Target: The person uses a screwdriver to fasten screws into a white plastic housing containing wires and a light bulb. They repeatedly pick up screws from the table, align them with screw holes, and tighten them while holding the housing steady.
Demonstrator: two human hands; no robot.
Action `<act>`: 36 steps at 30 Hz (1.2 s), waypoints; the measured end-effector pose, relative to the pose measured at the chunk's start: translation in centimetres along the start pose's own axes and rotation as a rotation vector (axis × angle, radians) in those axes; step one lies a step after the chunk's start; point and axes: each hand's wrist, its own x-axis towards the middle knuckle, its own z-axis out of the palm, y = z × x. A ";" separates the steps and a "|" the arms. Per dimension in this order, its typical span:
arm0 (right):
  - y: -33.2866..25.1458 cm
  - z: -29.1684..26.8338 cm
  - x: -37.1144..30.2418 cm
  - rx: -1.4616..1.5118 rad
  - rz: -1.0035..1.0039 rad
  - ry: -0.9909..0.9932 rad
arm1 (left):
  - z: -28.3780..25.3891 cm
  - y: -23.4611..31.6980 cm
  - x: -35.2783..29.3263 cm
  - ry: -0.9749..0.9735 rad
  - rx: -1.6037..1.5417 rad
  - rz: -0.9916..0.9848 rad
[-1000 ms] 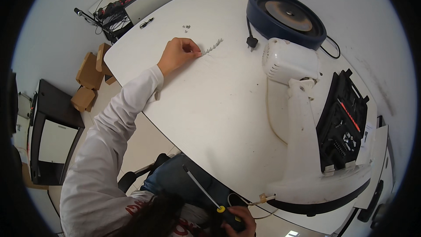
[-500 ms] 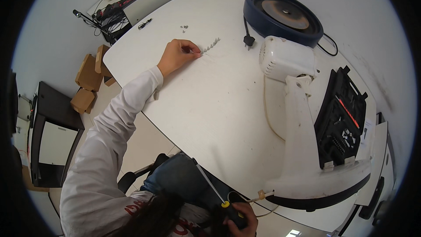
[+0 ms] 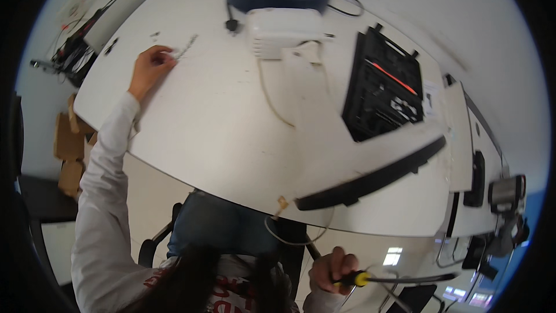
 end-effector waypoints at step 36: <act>2.3 1.6 9.7 -1.117 -0.567 0.584 | 9.8 19.3 -21.7 0.111 -0.063 0.523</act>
